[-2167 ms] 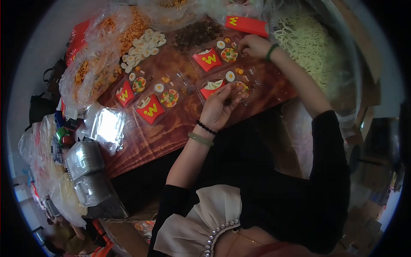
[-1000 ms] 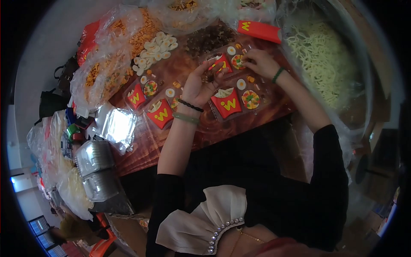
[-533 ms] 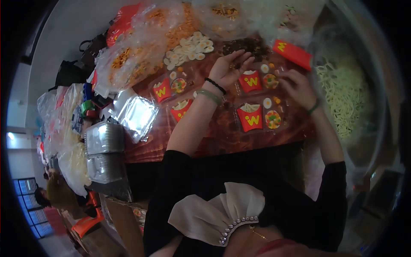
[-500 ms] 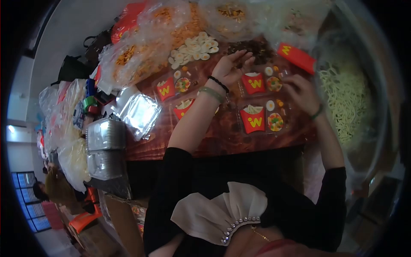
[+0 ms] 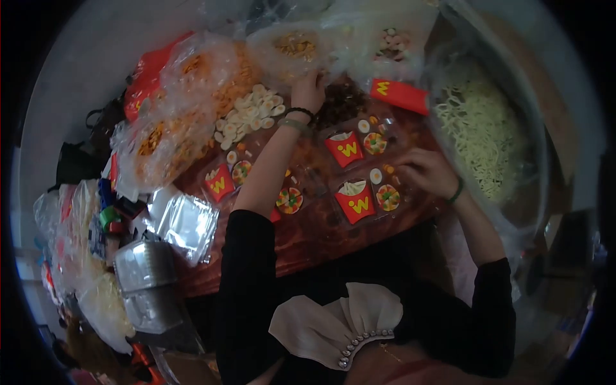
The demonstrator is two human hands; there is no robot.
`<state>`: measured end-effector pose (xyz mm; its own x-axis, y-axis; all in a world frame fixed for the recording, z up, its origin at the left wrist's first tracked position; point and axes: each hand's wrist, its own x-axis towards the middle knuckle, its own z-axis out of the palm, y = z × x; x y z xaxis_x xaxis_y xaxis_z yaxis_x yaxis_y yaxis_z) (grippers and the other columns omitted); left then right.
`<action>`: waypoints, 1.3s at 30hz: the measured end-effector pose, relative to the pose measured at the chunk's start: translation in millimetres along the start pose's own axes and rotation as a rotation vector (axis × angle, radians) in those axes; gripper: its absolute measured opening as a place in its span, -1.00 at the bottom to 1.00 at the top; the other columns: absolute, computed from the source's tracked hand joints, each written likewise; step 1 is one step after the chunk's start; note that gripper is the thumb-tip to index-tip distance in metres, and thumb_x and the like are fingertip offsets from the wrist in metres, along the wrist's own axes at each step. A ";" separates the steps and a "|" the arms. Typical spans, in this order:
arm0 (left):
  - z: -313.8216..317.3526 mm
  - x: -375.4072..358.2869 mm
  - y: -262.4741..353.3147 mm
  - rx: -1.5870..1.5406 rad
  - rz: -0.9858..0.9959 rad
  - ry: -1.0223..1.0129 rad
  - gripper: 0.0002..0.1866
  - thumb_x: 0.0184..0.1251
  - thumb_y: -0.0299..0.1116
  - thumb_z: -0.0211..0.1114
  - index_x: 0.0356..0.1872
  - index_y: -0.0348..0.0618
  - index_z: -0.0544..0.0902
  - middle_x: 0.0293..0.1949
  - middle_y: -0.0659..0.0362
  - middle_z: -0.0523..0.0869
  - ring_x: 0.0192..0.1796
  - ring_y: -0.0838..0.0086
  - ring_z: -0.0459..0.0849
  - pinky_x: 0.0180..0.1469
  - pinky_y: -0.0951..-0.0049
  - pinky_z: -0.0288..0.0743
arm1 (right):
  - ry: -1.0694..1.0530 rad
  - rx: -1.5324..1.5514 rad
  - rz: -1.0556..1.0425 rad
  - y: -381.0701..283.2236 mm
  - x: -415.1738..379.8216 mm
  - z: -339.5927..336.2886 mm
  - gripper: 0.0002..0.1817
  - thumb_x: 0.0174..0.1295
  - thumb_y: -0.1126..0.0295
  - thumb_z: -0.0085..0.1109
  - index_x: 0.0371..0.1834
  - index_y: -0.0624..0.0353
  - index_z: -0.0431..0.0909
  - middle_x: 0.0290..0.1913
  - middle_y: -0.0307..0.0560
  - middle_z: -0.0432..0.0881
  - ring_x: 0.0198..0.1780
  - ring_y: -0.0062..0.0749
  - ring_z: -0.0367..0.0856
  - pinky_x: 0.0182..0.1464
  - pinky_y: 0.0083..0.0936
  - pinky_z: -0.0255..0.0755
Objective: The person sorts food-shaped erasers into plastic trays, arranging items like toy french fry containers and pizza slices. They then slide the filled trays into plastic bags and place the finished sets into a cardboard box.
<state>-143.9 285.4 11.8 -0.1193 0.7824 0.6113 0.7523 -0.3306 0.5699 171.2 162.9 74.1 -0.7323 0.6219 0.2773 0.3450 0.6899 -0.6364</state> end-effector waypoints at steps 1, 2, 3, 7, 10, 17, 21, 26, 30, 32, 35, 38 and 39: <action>5.3 -2.9 -1.3 -0.018 0.033 -0.011 -0.80 0.17 -0.36 0.26 -0.23 -0.24 0.59 -0.37 -0.04 0.68 -0.33 0.09 0.65 -0.27 0.27 0.51 | -0.011 -0.042 -0.006 2.3 5.2 -3.8 -0.86 0.12 0.50 0.19 -0.25 0.23 0.59 -0.33 -0.09 0.59 -0.35 -0.35 0.58 -0.29 -0.55 0.44; 9.2 -6.5 -4.2 -0.033 0.064 -0.024 -0.80 0.15 -0.37 0.26 -0.21 -0.20 0.60 -0.37 -0.06 0.67 -0.32 0.04 0.64 -0.27 0.24 0.50 | 0.005 -0.060 0.013 6.5 11.9 -6.7 -0.86 0.12 0.50 0.19 -0.25 0.23 0.59 -0.33 -0.09 0.59 -0.35 -0.35 0.58 -0.29 -0.55 0.44; 7.0 -10.0 -3.3 -0.055 0.078 -0.038 -0.80 0.15 -0.37 0.26 -0.21 -0.20 0.60 -0.37 -0.06 0.67 -0.32 0.04 0.64 -0.27 0.24 0.50 | 0.048 -0.065 0.005 12.5 19.1 -8.2 -0.87 0.14 0.49 0.18 -0.24 0.24 0.59 -0.33 -0.09 0.60 -0.35 -0.38 0.58 -0.27 -0.56 0.45; -14.8 -9.9 20.5 0.034 0.210 -0.020 -0.75 0.13 -0.39 0.26 -0.16 -0.20 0.55 -0.35 -0.03 0.67 -0.25 0.05 0.61 -0.19 0.13 0.45 | 0.230 0.024 0.190 52.8 64.6 -26.6 -0.84 0.18 0.47 0.16 -0.20 0.27 0.58 -0.31 -0.12 0.63 -0.31 -0.48 0.59 -0.21 -0.56 0.46; -24.5 6.3 41.3 -0.080 0.158 -0.098 -0.75 0.11 -0.43 0.26 -0.17 -0.21 0.54 -0.31 -0.04 0.65 -0.23 0.01 0.59 -0.16 0.14 0.44 | 0.392 -0.010 0.294 121.0 108.3 -43.6 -0.77 0.19 0.45 0.17 -0.10 0.27 0.56 -0.29 -0.12 0.65 -0.24 -0.52 0.60 -0.19 -0.54 0.46; 37.6 51.2 83.7 -0.296 0.464 -0.322 -0.71 0.09 -0.63 0.06 -0.15 -0.18 0.57 -0.18 -0.04 0.63 -0.08 0.04 0.57 -0.08 0.17 0.47 | 0.080 -0.236 0.421 251.0 251.2 -75.3 -0.63 0.24 0.45 -0.01 0.13 0.11 0.50 -0.06 -0.15 0.62 -0.31 -0.50 0.57 -0.23 -0.59 0.45; 97.7 75.6 76.9 -0.183 0.425 -0.475 -0.66 0.03 -0.68 0.03 -0.16 -0.17 0.58 -0.18 -0.05 0.63 -0.08 0.06 0.57 -0.08 0.14 0.48 | -0.082 0.262 0.409 163.3 302.8 -78.3 -0.53 0.30 0.38 -0.02 0.30 -0.04 0.33 0.11 -0.30 0.55 -0.09 -0.55 0.52 -0.12 -0.56 0.42; 113.9 121.3 52.5 0.397 0.281 -0.520 -0.80 0.08 -0.56 0.06 -0.27 -0.16 0.57 -0.18 -0.04 0.60 -0.12 0.09 0.60 -0.13 0.16 0.51 | -0.193 0.252 0.045 140.6 320.6 -89.2 -0.50 0.29 0.37 0.02 0.32 -0.01 0.30 0.18 -0.24 0.48 0.04 -0.55 0.49 0.01 -0.51 0.40; 96.0 136.9 27.7 0.591 0.101 -0.334 -0.85 0.18 -0.46 0.07 -0.28 -0.17 0.58 -0.28 -0.01 0.64 -0.19 0.09 0.64 -0.18 0.19 0.54 | -0.023 -0.165 0.326 194.2 299.1 -99.6 -0.66 0.18 0.41 0.08 0.05 0.12 0.54 -0.09 -0.04 0.64 -0.14 -0.39 0.61 -0.09 -0.46 0.48; 87.3 143.6 31.7 0.629 0.070 -0.325 -0.84 0.23 -0.43 0.07 -0.25 -0.18 0.60 -0.33 0.00 0.67 -0.21 0.09 0.65 -0.18 0.21 0.55 | -0.005 -0.304 0.394 220.1 281.4 -88.1 -0.68 0.14 0.40 0.12 -0.02 0.14 0.57 -0.15 0.01 0.66 -0.16 -0.33 0.62 -0.11 -0.45 0.49; 90.6 159.4 36.4 0.625 0.041 -0.481 -0.84 0.23 -0.42 0.07 -0.24 -0.20 0.58 -0.30 -0.02 0.65 -0.18 0.07 0.63 -0.16 0.21 0.55 | 0.102 -0.469 0.405 249.1 274.1 -69.1 -0.68 0.04 0.36 0.18 -0.09 0.15 0.59 -0.19 0.07 0.64 -0.12 -0.22 0.62 -0.08 -0.41 0.47; 116.9 170.1 31.7 0.671 0.206 -0.423 -0.83 0.22 -0.43 0.10 -0.19 -0.22 0.55 -0.21 -0.04 0.63 -0.13 0.08 0.61 -0.13 0.23 0.55 | 0.242 -0.383 0.547 239.3 271.3 -63.2 -0.65 0.01 0.30 0.22 -0.09 0.13 0.57 -0.15 0.07 0.63 -0.07 -0.13 0.60 -0.03 -0.34 0.45; 125.2 173.5 32.0 0.664 0.222 -0.459 -0.83 0.20 -0.45 0.11 -0.20 -0.23 0.55 -0.17 -0.05 0.62 -0.11 0.10 0.60 -0.12 0.24 0.55 | 0.220 -0.406 0.560 236.9 270.6 -61.9 -0.62 0.01 0.29 0.22 -0.06 0.12 0.55 -0.12 0.08 0.62 -0.06 -0.12 0.59 -0.01 -0.33 0.44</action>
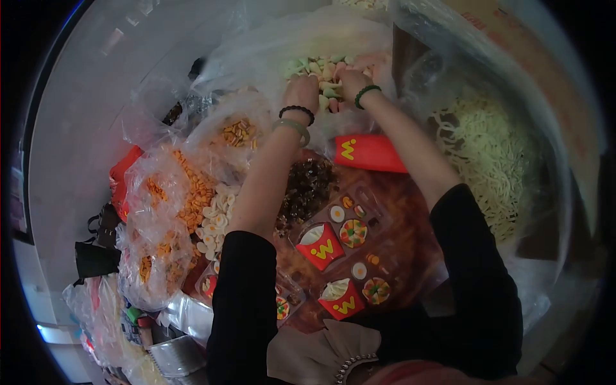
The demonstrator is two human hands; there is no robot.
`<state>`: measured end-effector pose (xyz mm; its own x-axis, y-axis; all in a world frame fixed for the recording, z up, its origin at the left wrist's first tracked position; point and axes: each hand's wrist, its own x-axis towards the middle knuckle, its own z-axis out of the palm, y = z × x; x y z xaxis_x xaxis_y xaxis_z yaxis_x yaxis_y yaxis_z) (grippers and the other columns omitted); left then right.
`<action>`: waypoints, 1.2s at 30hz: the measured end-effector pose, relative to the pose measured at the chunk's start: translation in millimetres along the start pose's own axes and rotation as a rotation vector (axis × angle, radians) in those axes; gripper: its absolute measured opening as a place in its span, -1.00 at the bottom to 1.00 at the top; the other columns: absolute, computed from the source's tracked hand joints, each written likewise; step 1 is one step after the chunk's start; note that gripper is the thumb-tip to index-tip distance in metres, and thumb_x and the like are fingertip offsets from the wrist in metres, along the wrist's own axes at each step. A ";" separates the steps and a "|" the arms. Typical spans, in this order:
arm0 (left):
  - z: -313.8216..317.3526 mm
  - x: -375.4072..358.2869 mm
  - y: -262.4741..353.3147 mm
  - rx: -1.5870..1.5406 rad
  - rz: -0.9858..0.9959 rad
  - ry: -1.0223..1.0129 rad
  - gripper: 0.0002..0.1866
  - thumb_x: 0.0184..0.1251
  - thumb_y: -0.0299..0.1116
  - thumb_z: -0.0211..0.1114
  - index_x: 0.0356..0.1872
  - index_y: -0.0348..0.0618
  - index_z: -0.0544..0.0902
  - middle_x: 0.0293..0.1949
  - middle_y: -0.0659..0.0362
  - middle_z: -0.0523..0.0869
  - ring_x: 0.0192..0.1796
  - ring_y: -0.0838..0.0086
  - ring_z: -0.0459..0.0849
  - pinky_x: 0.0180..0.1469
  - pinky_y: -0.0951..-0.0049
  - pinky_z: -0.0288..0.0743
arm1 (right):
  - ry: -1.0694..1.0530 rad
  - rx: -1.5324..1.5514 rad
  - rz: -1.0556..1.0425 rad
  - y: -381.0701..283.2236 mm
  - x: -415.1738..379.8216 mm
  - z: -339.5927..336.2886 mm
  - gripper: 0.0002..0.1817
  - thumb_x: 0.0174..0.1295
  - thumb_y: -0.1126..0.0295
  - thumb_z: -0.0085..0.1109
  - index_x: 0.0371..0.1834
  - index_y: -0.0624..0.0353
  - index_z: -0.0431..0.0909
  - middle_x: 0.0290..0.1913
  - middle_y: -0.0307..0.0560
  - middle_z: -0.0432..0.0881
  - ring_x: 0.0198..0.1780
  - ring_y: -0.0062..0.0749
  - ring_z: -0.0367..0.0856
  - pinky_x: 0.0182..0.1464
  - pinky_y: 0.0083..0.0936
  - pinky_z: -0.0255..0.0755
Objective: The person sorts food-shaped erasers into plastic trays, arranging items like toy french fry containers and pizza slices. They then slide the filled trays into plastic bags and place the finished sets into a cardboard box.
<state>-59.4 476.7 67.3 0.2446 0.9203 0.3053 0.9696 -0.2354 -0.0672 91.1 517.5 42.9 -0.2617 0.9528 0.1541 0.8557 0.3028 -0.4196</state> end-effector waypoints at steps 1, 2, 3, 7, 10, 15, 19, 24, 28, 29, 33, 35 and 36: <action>8.4 5.9 0.5 -0.005 0.026 -0.028 -0.83 0.18 -0.47 0.13 -0.20 -0.24 0.54 -0.14 -0.05 0.61 -0.09 0.11 0.59 -0.11 0.25 0.55 | -0.018 -0.029 0.005 -2.5 -2.4 -0.3 -0.59 0.01 0.28 0.23 -0.03 0.10 0.52 -0.08 0.08 0.60 -0.04 -0.10 0.58 0.00 -0.32 0.43; 33.7 20.0 -6.5 -0.054 0.021 0.003 -0.83 0.18 -0.46 0.14 -0.21 -0.25 0.54 -0.13 -0.06 0.61 -0.10 0.11 0.61 -0.09 0.24 0.55 | -0.114 0.017 0.044 -7.3 -5.9 -7.3 -0.56 0.02 0.29 0.22 0.03 0.09 0.48 -0.04 0.09 0.58 -0.01 -0.10 0.57 0.02 -0.31 0.42; 33.6 25.1 -4.9 -0.052 0.017 0.013 -0.83 0.18 -0.46 0.14 -0.21 -0.25 0.54 -0.13 -0.06 0.61 -0.10 0.11 0.61 -0.09 0.24 0.55 | -0.108 0.012 0.037 -5.3 -4.6 -2.6 -0.56 0.02 0.29 0.22 0.03 0.09 0.48 -0.04 0.09 0.58 -0.01 -0.10 0.57 0.02 -0.31 0.42; 43.3 41.3 -4.5 -0.205 -0.164 -0.163 -0.78 0.19 -0.39 0.18 -0.16 -0.24 0.54 -0.09 -0.08 0.61 -0.04 0.13 0.62 -0.04 0.22 0.54 | -0.058 0.062 0.027 5.5 1.2 16.0 -0.57 0.03 0.29 0.20 0.02 0.11 0.49 -0.04 0.10 0.59 0.00 -0.09 0.57 0.03 -0.28 0.42; 46.1 51.2 -3.4 -0.206 -0.220 -0.245 -0.74 0.21 -0.32 0.17 -0.12 -0.21 0.53 -0.07 -0.07 0.62 -0.01 0.14 0.61 -0.01 0.22 0.50 | -0.096 0.081 0.046 9.7 10.7 26.0 -0.58 0.04 0.26 0.20 0.00 0.13 0.52 -0.08 0.10 0.61 -0.03 -0.09 0.58 0.02 -0.29 0.43; 47.7 57.2 -8.1 -0.246 -0.269 -0.209 -0.70 0.25 -0.27 0.16 -0.07 -0.19 0.49 -0.09 -0.03 0.64 0.00 0.15 0.60 -0.01 0.21 0.47 | -0.138 0.294 0.089 16.0 27.6 42.2 -0.60 0.05 0.18 0.22 -0.08 0.16 0.60 -0.15 0.10 0.64 -0.08 -0.15 0.61 -0.01 -0.39 0.45; 49.4 56.0 -7.0 -0.187 -0.245 -0.220 -0.66 0.20 -0.25 0.21 -0.05 -0.17 0.49 -0.08 -0.01 0.64 0.01 0.17 0.61 -0.02 0.23 0.48 | -0.060 0.332 0.282 9.3 40.4 48.5 -0.62 0.06 0.12 0.21 -0.16 0.15 0.65 -0.17 0.06 0.66 -0.10 -0.22 0.63 -0.01 -0.42 0.45; 49.8 56.4 -8.4 -0.081 -0.159 -0.332 -0.55 0.02 -0.16 0.36 -0.07 -0.18 0.60 -0.07 0.02 0.64 -0.01 0.22 0.63 -0.01 0.27 0.52 | 0.004 0.377 0.361 8.2 34.1 43.0 -0.60 0.02 0.07 0.18 -0.21 0.12 0.68 -0.19 0.00 0.67 -0.10 -0.25 0.63 -0.02 -0.40 0.45; 47.0 53.4 -5.6 -0.079 -0.140 -0.317 -0.56 -0.01 -0.11 0.39 -0.13 -0.16 0.65 -0.07 0.03 0.64 -0.03 0.23 0.64 -0.03 0.28 0.54 | 0.172 0.254 0.258 23.3 35.5 36.7 -0.66 0.03 0.12 0.16 -0.30 0.17 0.63 -0.27 -0.01 0.67 -0.19 -0.25 0.65 -0.11 -0.40 0.49; 43.5 51.8 -1.9 -0.094 -0.184 -0.296 -0.62 0.01 -0.16 0.38 -0.16 -0.16 0.67 -0.09 0.02 0.66 -0.04 0.23 0.65 -0.04 0.31 0.54 | 0.228 0.225 0.203 26.1 35.8 35.0 -0.71 0.06 0.19 0.16 -0.37 0.22 0.59 -0.31 0.05 0.66 -0.27 -0.23 0.67 -0.24 -0.39 0.54; 47.6 50.7 0.3 -0.147 -0.254 -0.218 -0.67 0.04 -0.19 0.37 -0.20 -0.15 0.69 -0.14 0.02 0.69 -0.07 0.23 0.67 -0.07 0.33 0.56 | 0.084 0.785 0.401 14.8 3.9 1.2 -0.72 0.07 0.20 0.17 -0.53 0.22 0.59 -0.44 0.01 0.64 -0.44 -0.38 0.65 -0.49 -0.47 0.50; 43.6 51.2 2.2 -0.156 -0.255 -0.249 -0.68 0.07 -0.19 0.35 -0.20 -0.16 0.69 -0.14 0.02 0.69 -0.08 0.22 0.67 -0.07 0.34 0.56 | 0.092 0.909 0.345 22.4 3.7 4.2 -0.75 0.13 0.19 0.15 -0.45 0.18 0.57 -0.52 -0.09 0.58 -0.62 -0.49 0.52 -0.63 -0.56 0.38; 43.2 51.4 1.3 -0.164 -0.257 -0.284 -0.69 0.10 -0.19 0.33 -0.20 -0.17 0.69 -0.15 0.01 0.69 -0.09 0.22 0.67 -0.08 0.34 0.56 | 0.091 0.906 0.339 25.7 1.3 2.3 -0.75 0.13 0.19 0.15 -0.45 0.18 0.57 -0.52 -0.09 0.58 -0.62 -0.49 0.52 -0.63 -0.56 0.38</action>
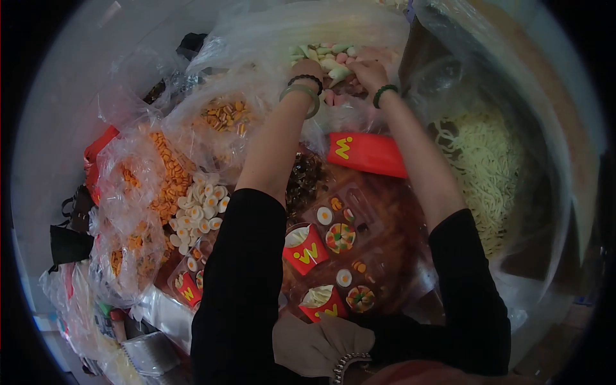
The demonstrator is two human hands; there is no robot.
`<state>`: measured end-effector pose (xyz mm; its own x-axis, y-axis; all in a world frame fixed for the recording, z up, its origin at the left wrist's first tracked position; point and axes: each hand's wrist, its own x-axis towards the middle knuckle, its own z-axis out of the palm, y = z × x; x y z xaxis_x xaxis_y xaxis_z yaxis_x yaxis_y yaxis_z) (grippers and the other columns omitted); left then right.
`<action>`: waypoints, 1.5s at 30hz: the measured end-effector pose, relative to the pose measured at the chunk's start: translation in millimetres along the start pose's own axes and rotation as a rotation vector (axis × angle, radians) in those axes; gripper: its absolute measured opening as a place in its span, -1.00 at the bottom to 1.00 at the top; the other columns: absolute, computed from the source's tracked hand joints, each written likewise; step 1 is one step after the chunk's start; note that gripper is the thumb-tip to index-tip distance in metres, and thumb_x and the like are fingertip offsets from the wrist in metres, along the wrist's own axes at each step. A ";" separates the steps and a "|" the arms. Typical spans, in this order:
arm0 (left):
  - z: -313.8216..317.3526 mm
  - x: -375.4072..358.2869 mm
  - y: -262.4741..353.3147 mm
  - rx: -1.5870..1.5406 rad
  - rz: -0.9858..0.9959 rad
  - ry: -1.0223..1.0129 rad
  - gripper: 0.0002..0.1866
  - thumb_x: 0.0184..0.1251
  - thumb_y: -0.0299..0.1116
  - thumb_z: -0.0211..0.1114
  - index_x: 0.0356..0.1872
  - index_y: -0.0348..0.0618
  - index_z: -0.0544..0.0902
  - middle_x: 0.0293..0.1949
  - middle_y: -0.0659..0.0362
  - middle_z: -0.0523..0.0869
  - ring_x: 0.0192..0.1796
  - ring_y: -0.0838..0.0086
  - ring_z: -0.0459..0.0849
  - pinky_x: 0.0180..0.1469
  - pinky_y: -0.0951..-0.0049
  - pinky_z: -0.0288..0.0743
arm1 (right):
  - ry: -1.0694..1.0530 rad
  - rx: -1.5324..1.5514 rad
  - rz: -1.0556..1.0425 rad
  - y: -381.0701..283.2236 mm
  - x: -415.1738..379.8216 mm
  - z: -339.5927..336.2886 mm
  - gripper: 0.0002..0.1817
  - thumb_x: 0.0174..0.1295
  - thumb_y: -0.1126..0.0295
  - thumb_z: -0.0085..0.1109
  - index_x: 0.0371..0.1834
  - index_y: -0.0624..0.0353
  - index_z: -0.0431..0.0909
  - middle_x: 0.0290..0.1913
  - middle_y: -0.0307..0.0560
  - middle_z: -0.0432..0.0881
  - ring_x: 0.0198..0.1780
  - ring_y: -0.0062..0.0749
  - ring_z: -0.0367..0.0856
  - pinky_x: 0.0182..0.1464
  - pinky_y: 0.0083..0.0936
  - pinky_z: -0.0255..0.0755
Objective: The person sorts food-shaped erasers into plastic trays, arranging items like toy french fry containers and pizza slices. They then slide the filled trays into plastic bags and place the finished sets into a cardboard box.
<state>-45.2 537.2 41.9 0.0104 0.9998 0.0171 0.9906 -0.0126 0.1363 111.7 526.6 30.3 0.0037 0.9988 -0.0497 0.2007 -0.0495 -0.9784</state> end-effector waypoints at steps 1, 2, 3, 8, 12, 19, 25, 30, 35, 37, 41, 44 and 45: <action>1.7 2.2 -2.0 -0.003 -0.003 0.005 -0.69 0.10 -0.19 0.33 -0.20 -0.17 0.69 -0.15 0.01 0.69 -0.09 0.22 0.67 -0.08 0.34 0.56 | -0.130 0.270 0.102 1.0 -1.5 -5.4 -0.77 0.15 0.21 0.14 -0.40 0.16 0.54 -0.52 -0.13 0.54 -0.62 -0.53 0.46 -0.64 -0.60 0.33; 4.7 4.9 -3.9 -0.001 0.008 0.023 -0.69 0.12 -0.19 0.31 -0.21 -0.18 0.69 -0.15 0.01 0.69 -0.09 0.22 0.67 -0.09 0.34 0.56 | -0.260 0.541 0.206 2.1 -2.6 -8.3 -0.80 0.18 0.22 0.13 -0.35 0.14 0.51 -0.52 -0.18 0.50 -0.62 -0.57 0.40 -0.66 -0.65 0.27; 11.2 9.3 -6.5 0.001 0.020 0.040 -0.70 0.14 -0.19 0.30 -0.21 -0.19 0.69 -0.15 0.00 0.69 -0.09 0.22 0.67 -0.09 0.34 0.56 | -0.260 0.538 0.206 -2.5 -11.8 -10.4 -0.80 0.18 0.22 0.13 -0.35 0.14 0.51 -0.52 -0.18 0.50 -0.62 -0.57 0.40 -0.66 -0.65 0.27; 38.2 19.8 -16.7 0.077 0.138 0.183 -0.63 0.12 -0.10 0.31 -0.24 -0.22 0.68 -0.20 -0.06 0.69 -0.15 0.18 0.69 -0.13 0.29 0.57 | -0.438 0.797 0.284 -23.0 -68.2 -33.2 -0.79 0.24 0.26 0.10 -0.19 0.14 0.46 -0.41 -0.19 0.49 -0.51 -0.63 0.40 -0.62 -0.73 0.21; 35.3 23.8 -12.2 0.055 0.099 0.221 -0.67 0.10 -0.18 0.32 -0.19 -0.19 0.68 -0.18 -0.04 0.69 -0.16 0.16 0.68 -0.11 0.27 0.56 | -0.391 0.670 0.266 -25.6 -120.7 -42.4 -0.78 0.23 0.25 0.12 -0.20 0.15 0.51 -0.45 -0.23 0.51 -0.54 -0.65 0.38 -0.60 -0.74 0.22; 61.0 59.6 -24.4 0.304 0.229 0.306 -0.65 0.12 -0.12 0.33 -0.25 -0.21 0.69 -0.30 0.09 0.72 -0.17 0.26 0.68 -0.10 0.40 0.50 | -0.175 -0.240 -0.145 1.1 -216.6 -47.1 -0.75 0.21 0.29 0.12 -0.34 0.31 0.57 -0.45 -0.13 0.64 -0.47 -0.52 0.57 -0.40 -0.57 0.42; 60.9 57.9 -19.5 -0.034 0.204 0.306 -0.67 0.14 -0.15 0.32 -0.25 -0.22 0.68 -0.30 0.09 0.72 -0.17 0.28 0.67 -0.10 0.42 0.50 | -0.276 -0.390 -0.294 27.7 -256.2 -50.4 -0.74 0.18 0.31 0.15 -0.27 0.34 0.59 -0.39 0.04 0.67 -0.42 -0.36 0.65 -0.31 -0.49 0.47; 38.4 19.9 -6.2 -0.373 0.184 0.352 -0.69 0.16 -0.18 0.30 -0.26 -0.24 0.67 -0.30 0.10 0.71 -0.17 0.30 0.67 -0.10 0.43 0.49 | -0.445 -0.308 0.034 14.2 -266.0 -61.3 -0.70 0.21 0.27 0.15 -0.19 0.33 0.58 -0.43 -0.07 0.67 -0.46 -0.55 0.60 -0.38 -0.60 0.44; 19.9 -27.9 -4.1 -0.717 0.162 0.376 -0.71 0.18 -0.21 0.28 -0.26 -0.25 0.66 -0.30 0.11 0.71 -0.17 0.32 0.66 -0.10 0.44 0.49 | -0.398 -0.252 0.165 -8.6 -287.9 -71.8 -0.74 0.19 0.30 0.20 -0.23 0.31 0.58 -0.45 -0.15 0.65 -0.50 -0.62 0.55 -0.44 -0.62 0.42; 26.4 -47.3 -10.8 -0.854 0.143 0.359 -0.72 0.19 -0.22 0.28 -0.26 -0.25 0.66 -0.30 0.11 0.70 -0.17 0.33 0.66 -0.10 0.45 0.49 | -0.316 -0.156 0.114 2.2 -307.6 -73.5 -0.76 0.17 0.32 0.23 -0.25 0.31 0.58 -0.45 -0.16 0.65 -0.52 -0.62 0.53 -0.46 -0.60 0.41; 21.1 -91.1 -16.8 -1.135 0.104 0.342 -0.74 0.20 -0.24 0.26 -0.27 -0.26 0.65 -0.30 0.12 0.70 -0.17 0.35 0.66 -0.11 0.46 0.49 | -0.074 -0.331 -0.376 32.2 -365.5 -74.0 -0.80 0.09 0.37 0.30 -0.36 0.26 0.54 -0.46 -0.12 0.62 -0.52 -0.53 0.52 -0.47 -0.55 0.39; -6.4 -163.8 -13.9 -1.325 0.083 0.383 -0.75 0.21 -0.26 0.25 -0.27 -0.27 0.65 -0.30 0.12 0.70 -0.17 0.36 0.65 -0.11 0.47 0.49 | -0.056 -0.370 -0.396 45.0 -393.3 -70.3 -0.80 0.04 0.40 0.34 -0.44 0.24 0.49 -0.49 -0.06 0.55 -0.50 -0.39 0.52 -0.45 -0.49 0.38; -17.2 -189.1 -8.9 -1.378 0.081 0.407 -0.75 0.21 -0.27 0.25 -0.27 -0.27 0.65 -0.30 0.13 0.70 -0.17 0.36 0.65 -0.11 0.47 0.49 | -0.071 -0.413 -0.409 45.6 -397.5 -70.1 -0.80 0.04 0.39 0.33 -0.45 0.23 0.48 -0.49 -0.07 0.53 -0.52 -0.37 0.50 -0.46 -0.47 0.38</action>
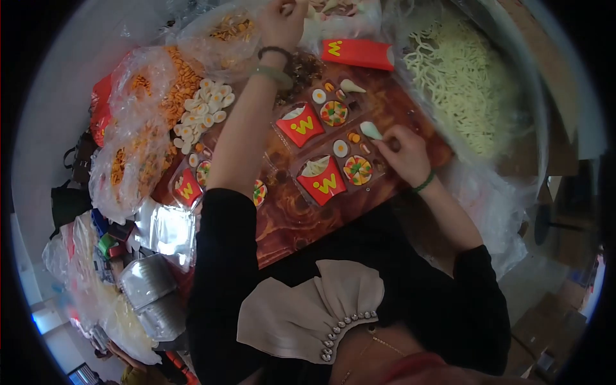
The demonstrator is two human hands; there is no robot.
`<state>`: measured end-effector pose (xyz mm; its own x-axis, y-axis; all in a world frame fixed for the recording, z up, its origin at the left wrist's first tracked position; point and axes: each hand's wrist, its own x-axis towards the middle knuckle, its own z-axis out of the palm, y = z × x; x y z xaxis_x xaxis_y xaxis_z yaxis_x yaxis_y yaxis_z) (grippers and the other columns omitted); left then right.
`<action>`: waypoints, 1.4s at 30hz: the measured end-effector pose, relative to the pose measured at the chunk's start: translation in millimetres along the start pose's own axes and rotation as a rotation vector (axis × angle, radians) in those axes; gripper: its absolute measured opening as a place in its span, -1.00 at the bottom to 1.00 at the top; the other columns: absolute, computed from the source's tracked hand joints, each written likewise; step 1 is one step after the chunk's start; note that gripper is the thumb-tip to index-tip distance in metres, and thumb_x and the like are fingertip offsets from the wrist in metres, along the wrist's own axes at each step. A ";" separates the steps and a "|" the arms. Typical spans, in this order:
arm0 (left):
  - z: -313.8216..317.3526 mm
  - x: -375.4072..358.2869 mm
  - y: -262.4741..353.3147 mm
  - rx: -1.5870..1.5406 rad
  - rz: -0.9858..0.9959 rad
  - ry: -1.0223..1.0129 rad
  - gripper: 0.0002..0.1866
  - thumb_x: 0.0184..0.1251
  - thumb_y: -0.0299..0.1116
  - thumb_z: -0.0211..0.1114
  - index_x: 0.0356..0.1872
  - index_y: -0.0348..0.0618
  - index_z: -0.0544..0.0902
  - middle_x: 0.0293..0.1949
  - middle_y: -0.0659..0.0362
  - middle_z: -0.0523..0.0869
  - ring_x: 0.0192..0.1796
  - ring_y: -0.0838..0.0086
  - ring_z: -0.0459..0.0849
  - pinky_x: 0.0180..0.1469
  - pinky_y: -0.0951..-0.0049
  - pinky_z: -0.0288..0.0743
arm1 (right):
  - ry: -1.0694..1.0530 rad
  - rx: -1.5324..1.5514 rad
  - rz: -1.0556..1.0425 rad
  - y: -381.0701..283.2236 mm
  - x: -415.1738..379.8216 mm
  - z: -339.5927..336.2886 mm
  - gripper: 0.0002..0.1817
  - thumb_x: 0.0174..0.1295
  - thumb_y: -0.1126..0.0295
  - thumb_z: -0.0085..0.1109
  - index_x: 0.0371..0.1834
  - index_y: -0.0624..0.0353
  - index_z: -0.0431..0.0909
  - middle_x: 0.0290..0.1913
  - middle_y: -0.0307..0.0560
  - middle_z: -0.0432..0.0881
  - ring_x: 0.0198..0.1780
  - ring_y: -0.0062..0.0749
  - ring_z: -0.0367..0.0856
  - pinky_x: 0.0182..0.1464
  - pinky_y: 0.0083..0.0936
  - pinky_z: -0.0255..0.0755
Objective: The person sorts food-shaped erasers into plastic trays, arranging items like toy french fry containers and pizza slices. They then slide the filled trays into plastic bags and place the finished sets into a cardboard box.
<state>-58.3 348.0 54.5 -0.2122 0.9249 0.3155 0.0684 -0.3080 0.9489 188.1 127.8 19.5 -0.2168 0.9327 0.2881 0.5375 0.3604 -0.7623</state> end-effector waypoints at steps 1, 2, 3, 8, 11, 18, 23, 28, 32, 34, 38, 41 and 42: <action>-10.8 -26.8 20.3 -0.051 0.006 0.025 -0.76 0.22 -0.27 0.25 -0.27 -0.28 0.64 -0.30 0.13 0.69 -0.17 0.37 0.65 -0.11 0.47 0.49 | -0.021 -0.039 -0.016 -1.0 -1.8 0.4 -0.79 0.03 0.39 0.33 -0.45 0.23 0.48 -0.49 -0.07 0.50 -0.53 -0.35 0.49 -0.47 -0.45 0.37; -19.9 -27.4 32.4 -0.102 0.010 0.050 -0.76 0.22 -0.28 0.24 -0.27 -0.28 0.64 -0.30 0.13 0.69 -0.17 0.37 0.65 -0.11 0.47 0.49 | -0.019 -0.024 -0.039 -0.7 -3.1 0.7 -0.79 0.03 0.39 0.33 -0.45 0.23 0.48 -0.49 -0.07 0.50 -0.53 -0.35 0.49 -0.47 -0.45 0.37; -28.6 -37.8 36.0 -0.089 0.025 0.060 -0.76 0.22 -0.28 0.24 -0.27 -0.28 0.64 -0.30 0.13 0.69 -0.17 0.37 0.65 -0.11 0.47 0.49 | -0.035 -0.067 -0.073 0.3 -6.0 0.3 -0.80 0.04 0.39 0.32 -0.45 0.23 0.48 -0.49 -0.07 0.49 -0.53 -0.34 0.48 -0.47 -0.44 0.37; -53.1 -102.1 54.3 -0.905 -0.228 -0.069 -0.81 0.28 -0.44 0.14 -0.14 -0.28 0.54 -0.14 0.15 0.62 -0.09 0.44 0.60 -0.06 0.48 0.50 | -0.103 -0.223 -0.223 -7.8 -4.8 -8.1 -0.82 0.08 0.36 0.29 -0.42 0.22 0.51 -0.49 -0.09 0.49 -0.52 -0.39 0.50 -0.47 -0.47 0.36; -69.3 -140.7 69.9 -0.994 -0.258 -0.090 -0.79 0.30 -0.42 0.14 -0.10 -0.29 0.52 -0.10 0.13 0.61 -0.06 0.42 0.59 0.02 0.45 0.49 | -0.111 0.285 -0.062 -26.2 17.5 -3.7 -0.79 0.23 0.29 0.19 -0.21 0.20 0.58 -0.33 -0.27 0.59 -0.40 -0.69 0.50 -0.41 -0.64 0.41; -98.7 -211.6 82.0 -0.998 -0.347 -0.087 -0.72 0.35 -0.34 0.10 -0.01 -0.28 0.50 -0.04 0.12 0.60 -0.01 0.38 0.57 0.12 0.40 0.45 | -0.586 0.692 -0.110 -96.6 104.5 56.8 -0.65 0.28 0.28 0.14 0.08 0.18 0.49 -0.14 -0.26 0.61 -0.26 -0.72 0.54 -0.27 -0.71 0.46; -142.7 -257.2 81.9 -0.958 -0.373 -0.013 -0.71 0.37 -0.34 0.08 0.01 -0.28 0.48 -0.01 0.07 0.58 0.06 0.31 0.56 0.13 0.31 0.46 | -0.801 0.721 -0.120 -116.8 104.3 106.6 -0.63 0.27 0.25 0.16 0.06 0.21 0.50 -0.13 -0.24 0.62 -0.19 -0.71 0.56 -0.21 -0.70 0.47; -190.3 -279.6 83.6 -0.925 -0.440 0.125 -0.69 0.39 -0.36 0.05 0.06 -0.29 0.43 0.00 0.01 0.57 0.10 0.29 0.55 0.14 0.30 0.46 | -0.793 0.729 -0.081 -128.4 124.3 159.9 -0.63 0.27 0.24 0.14 0.05 0.24 0.48 -0.20 -0.27 0.62 -0.25 -0.69 0.54 -0.14 -0.70 0.44; -215.2 -291.2 86.6 -0.538 -0.210 0.307 -0.75 0.34 -0.45 0.11 -0.01 -0.32 0.49 -0.05 0.00 0.61 0.06 0.31 0.58 0.08 0.30 0.51 | -0.784 0.379 -0.193 -134.0 165.3 206.5 -0.64 0.22 0.18 0.19 -0.11 0.27 0.57 -0.24 -0.24 0.64 -0.25 -0.63 0.56 -0.16 -0.63 0.44; -214.6 -291.8 90.4 -0.287 -0.110 0.361 -0.77 0.33 -0.47 0.13 -0.04 -0.32 0.51 -0.07 0.02 0.62 0.04 0.33 0.59 0.06 0.29 0.54 | -0.795 0.225 -0.299 -133.2 184.3 238.3 -0.65 0.20 0.15 0.21 -0.20 0.27 0.62 -0.29 -0.22 0.66 -0.26 -0.61 0.57 -0.19 -0.60 0.45; -191.3 -281.4 98.4 0.413 0.179 0.163 -0.79 0.23 -0.54 0.18 -0.10 -0.21 0.58 -0.15 0.07 0.65 -0.10 0.22 0.62 -0.08 0.31 0.55 | -0.830 -0.195 -0.413 -146.1 184.9 275.2 -0.58 0.11 0.05 0.24 -0.43 0.27 0.67 -0.47 -0.12 0.65 -0.33 -0.50 0.59 -0.24 -0.52 0.45; -175.5 -264.7 75.6 0.759 0.459 -0.017 -0.76 0.05 -0.55 0.22 -0.20 -0.12 0.63 -0.19 0.08 0.61 -0.13 0.16 0.56 -0.07 0.30 0.48 | -0.773 -0.382 -0.459 -158.1 179.7 254.9 -0.51 0.05 -0.04 0.27 -0.35 0.27 0.66 -0.45 -0.06 0.65 -0.33 -0.38 0.61 -0.22 -0.49 0.46; -171.1 -259.8 67.9 0.874 0.475 -0.115 -0.78 0.03 -0.52 0.20 -0.24 -0.11 0.63 -0.20 0.09 0.61 -0.10 0.19 0.55 -0.04 0.30 0.45 | -0.683 -0.227 -0.515 -145.9 179.6 246.4 -0.50 0.06 -0.05 0.26 -0.28 0.26 0.64 -0.41 -0.06 0.65 -0.33 -0.38 0.61 -0.22 -0.49 0.47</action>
<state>-165.3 48.6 36.6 0.1157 0.7786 0.6167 0.8241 -0.4219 0.3780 -130.0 240.1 39.6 -0.8768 0.4704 0.0998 0.3722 0.7952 -0.4786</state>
